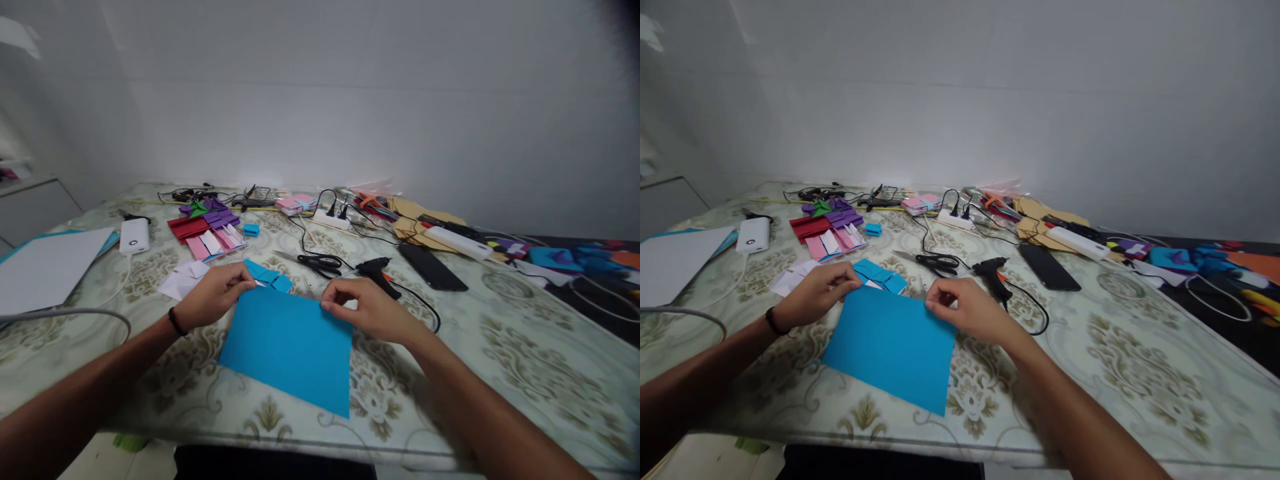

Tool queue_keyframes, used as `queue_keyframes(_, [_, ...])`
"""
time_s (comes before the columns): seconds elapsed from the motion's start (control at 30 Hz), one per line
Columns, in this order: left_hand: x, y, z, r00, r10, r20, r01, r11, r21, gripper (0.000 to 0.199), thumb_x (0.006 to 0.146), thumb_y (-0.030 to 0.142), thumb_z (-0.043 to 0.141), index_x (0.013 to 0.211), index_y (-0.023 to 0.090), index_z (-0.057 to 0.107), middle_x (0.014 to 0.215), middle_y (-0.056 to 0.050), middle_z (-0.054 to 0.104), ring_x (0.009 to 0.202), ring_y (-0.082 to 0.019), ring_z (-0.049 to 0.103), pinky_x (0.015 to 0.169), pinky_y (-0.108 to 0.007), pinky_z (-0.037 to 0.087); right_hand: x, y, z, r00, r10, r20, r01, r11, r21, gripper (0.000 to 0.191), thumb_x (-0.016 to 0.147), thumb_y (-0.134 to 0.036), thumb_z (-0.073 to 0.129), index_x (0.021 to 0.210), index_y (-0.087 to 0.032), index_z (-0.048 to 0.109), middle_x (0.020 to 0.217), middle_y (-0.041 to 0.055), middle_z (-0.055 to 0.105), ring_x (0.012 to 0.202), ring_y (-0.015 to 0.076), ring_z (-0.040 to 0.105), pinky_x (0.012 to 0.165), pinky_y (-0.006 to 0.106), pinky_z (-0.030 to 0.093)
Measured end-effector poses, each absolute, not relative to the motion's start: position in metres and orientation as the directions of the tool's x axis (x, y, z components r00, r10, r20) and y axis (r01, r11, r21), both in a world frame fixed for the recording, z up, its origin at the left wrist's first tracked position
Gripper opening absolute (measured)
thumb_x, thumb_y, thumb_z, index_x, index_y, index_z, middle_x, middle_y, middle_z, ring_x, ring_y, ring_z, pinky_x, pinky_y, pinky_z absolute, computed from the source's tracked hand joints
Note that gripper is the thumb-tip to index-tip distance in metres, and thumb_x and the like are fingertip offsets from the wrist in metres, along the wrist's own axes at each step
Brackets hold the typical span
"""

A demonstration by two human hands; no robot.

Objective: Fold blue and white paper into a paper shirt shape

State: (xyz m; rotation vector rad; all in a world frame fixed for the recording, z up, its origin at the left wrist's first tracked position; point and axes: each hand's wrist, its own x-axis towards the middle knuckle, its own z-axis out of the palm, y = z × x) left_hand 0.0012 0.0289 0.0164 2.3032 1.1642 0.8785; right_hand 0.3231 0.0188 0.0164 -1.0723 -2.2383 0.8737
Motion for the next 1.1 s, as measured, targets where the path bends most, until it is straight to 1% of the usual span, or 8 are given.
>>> queue_keyframes(0.13, [0.000, 0.030, 0.017, 0.398, 0.849, 0.348, 0.563, -0.526, 0.638, 0.025, 0.099, 0.035, 0.055, 0.081, 0.019, 0.059, 0.063, 0.003, 0.060, 0.056, -0.015, 0.059, 0.054, -0.025, 0.041, 0.335, 0.024, 0.023, -0.499, 0.842, 0.203, 0.513, 0.476, -0.714, 0.027, 0.094, -0.041, 0.062, 0.083, -0.019, 0.070, 0.080, 0.0051, 0.071, 0.072, 0.0181, 0.062, 0.066, 0.029, 0.048])
queue_keyframes(0.23, [-0.001, 0.031, 0.019, 0.368, 0.867, 0.336, 0.533, -0.493, 0.688, 0.026, 0.099, 0.037, 0.055, 0.081, 0.019, 0.057, 0.060, 0.003, 0.060, 0.052, -0.014, 0.059, 0.051, -0.025, 0.043, 0.345, 0.028, 0.026, -0.433, 0.869, 0.238, 0.530, 0.459, -0.713, 0.028, 0.095, -0.044, 0.062, 0.084, -0.019, 0.069, 0.080, 0.0050, 0.070, 0.071, 0.0179, 0.061, 0.063, 0.029, 0.046])
queue_keyframes(0.37, [0.000, 0.031, 0.020, 0.336, 0.890, 0.309, 0.481, -0.444, 0.756, 0.027, 0.096, 0.040, 0.058, 0.078, 0.020, 0.056, 0.059, 0.003, 0.060, 0.052, -0.014, 0.058, 0.051, -0.024, 0.045, 0.354, 0.031, 0.027, -0.360, 0.897, 0.257, 0.554, 0.427, -0.715, 0.031, 0.093, -0.048, 0.062, 0.084, -0.019, 0.067, 0.075, 0.0040, 0.068, 0.068, 0.0175, 0.058, 0.062, 0.029, 0.044])
queue_keyframes(0.47, [0.000, 0.030, 0.020, 0.337, 0.894, 0.294, 0.468, -0.430, 0.772, 0.028, 0.096, 0.041, 0.058, 0.077, 0.020, 0.055, 0.059, 0.003, 0.060, 0.052, -0.014, 0.059, 0.051, -0.024, 0.045, 0.355, 0.033, 0.027, -0.326, 0.913, 0.245, 0.577, 0.397, -0.714, 0.032, 0.092, -0.050, 0.061, 0.084, -0.019, 0.067, 0.073, 0.0033, 0.066, 0.066, 0.0178, 0.057, 0.061, 0.030, 0.043])
queue_keyframes(0.63, [-0.001, 0.032, 0.018, 0.343, 0.894, 0.287, 0.469, -0.428, 0.773, 0.030, 0.095, 0.045, 0.058, 0.078, 0.020, 0.057, 0.062, 0.002, 0.060, 0.055, -0.016, 0.061, 0.053, -0.026, 0.047, 0.353, 0.034, 0.023, -0.310, 0.924, 0.224, 0.556, 0.368, -0.745, 0.033, 0.093, -0.052, 0.061, 0.087, -0.020, 0.066, 0.071, 0.0025, 0.066, 0.065, 0.0186, 0.059, 0.063, 0.031, 0.043])
queue_keyframes(0.8, [-0.001, 0.034, 0.015, 0.366, 0.898, 0.243, 0.513, -0.412, 0.753, 0.032, 0.094, 0.047, 0.059, 0.082, 0.018, 0.063, 0.067, 0.001, 0.061, 0.058, -0.016, 0.061, 0.053, -0.025, 0.045, 0.350, 0.036, 0.015, -0.311, 0.929, 0.201, 0.480, 0.336, -0.811, 0.036, 0.093, -0.056, 0.062, 0.089, -0.021, 0.064, 0.069, 0.0015, 0.066, 0.064, 0.0194, 0.064, 0.064, 0.031, 0.048])
queue_keyframes(0.93, [0.000, 0.032, 0.014, 0.407, 0.886, 0.221, 0.547, -0.430, 0.718, 0.032, 0.094, 0.047, 0.060, 0.084, 0.017, 0.067, 0.070, 0.000, 0.063, 0.061, -0.015, 0.057, 0.055, -0.024, 0.041, 0.344, 0.035, 0.012, -0.320, 0.927, 0.196, 0.451, 0.331, -0.829, 0.037, 0.093, -0.059, 0.063, 0.089, -0.021, 0.063, 0.067, 0.0007, 0.066, 0.062, 0.0191, 0.065, 0.063, 0.031, 0.049])
queue_keyframes(1.1, [0.002, 0.029, 0.014, 0.476, 0.857, 0.196, 0.576, -0.473, 0.667, 0.028, 0.095, 0.041, 0.058, 0.086, 0.017, 0.070, 0.075, -0.001, 0.069, 0.068, -0.016, 0.061, 0.063, -0.025, 0.044, 0.334, 0.029, 0.012, -0.359, 0.917, 0.173, 0.436, 0.328, -0.838, 0.037, 0.095, -0.057, 0.061, 0.089, -0.021, 0.061, 0.065, -0.0006, 0.065, 0.060, 0.0173, 0.064, 0.060, 0.029, 0.047])
